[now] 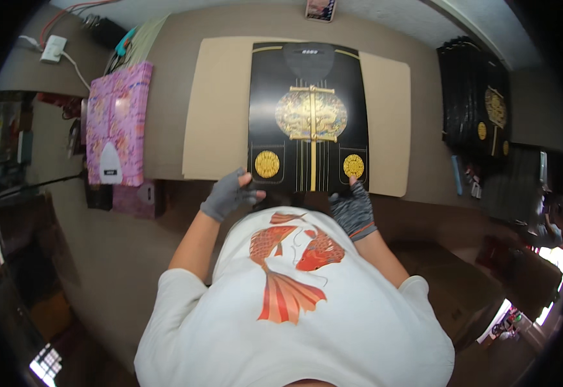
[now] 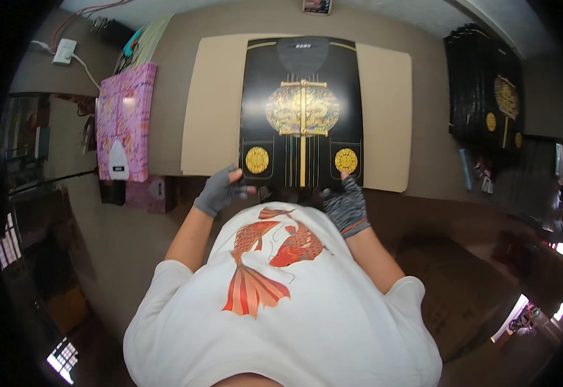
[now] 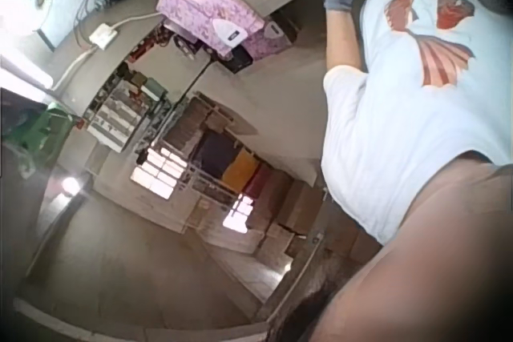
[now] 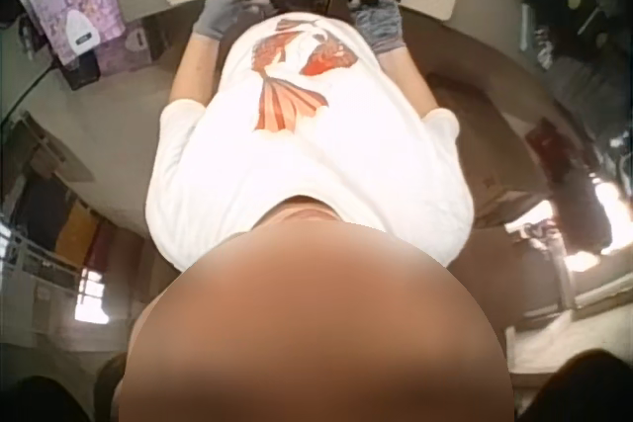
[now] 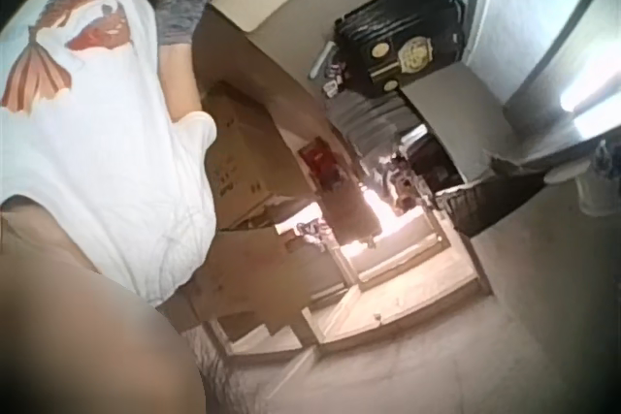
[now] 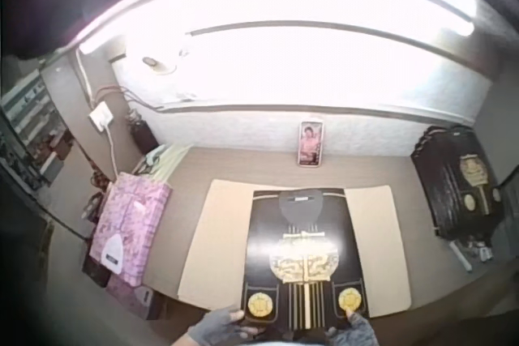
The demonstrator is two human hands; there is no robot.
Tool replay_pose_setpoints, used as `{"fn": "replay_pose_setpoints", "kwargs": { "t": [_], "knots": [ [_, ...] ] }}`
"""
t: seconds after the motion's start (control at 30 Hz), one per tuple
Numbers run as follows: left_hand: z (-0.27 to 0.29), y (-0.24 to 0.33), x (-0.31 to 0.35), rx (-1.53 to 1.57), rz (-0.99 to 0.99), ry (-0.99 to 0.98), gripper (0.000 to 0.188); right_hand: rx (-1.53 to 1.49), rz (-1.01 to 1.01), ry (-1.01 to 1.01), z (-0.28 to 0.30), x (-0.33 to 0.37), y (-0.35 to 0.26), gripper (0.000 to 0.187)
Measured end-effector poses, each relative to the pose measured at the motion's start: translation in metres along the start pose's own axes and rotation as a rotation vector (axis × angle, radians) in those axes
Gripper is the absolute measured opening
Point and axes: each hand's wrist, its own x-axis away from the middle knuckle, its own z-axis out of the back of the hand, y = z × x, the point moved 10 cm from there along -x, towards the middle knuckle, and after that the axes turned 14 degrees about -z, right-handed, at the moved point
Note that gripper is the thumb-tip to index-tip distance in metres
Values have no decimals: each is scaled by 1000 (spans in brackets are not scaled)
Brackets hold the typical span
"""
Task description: Fold and assemble cardboard decorative boxes or gift packaging.
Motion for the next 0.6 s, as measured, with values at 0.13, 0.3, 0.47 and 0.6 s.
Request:
{"fn": "replay_pose_setpoints", "kwargs": {
  "t": [0.13, 0.3, 0.47, 0.6],
  "knots": [
    [-52, -7, -4, -121, 64, -203, 31, 492, 106, 208, -25, 21, 3, 32],
    [-80, 38, -32, -506, -180, -92, 31, 641, 320, 376, -14, 27, -34, 32],
    [-75, 48, -76, -660, -251, 27, 29, 548, 371, 366, -8, 38, -45, 28],
    [-77, 36, -94, -725, -321, -79, 28, 557, 273, 301, -5, 32, -36, 27]
  ]
}}
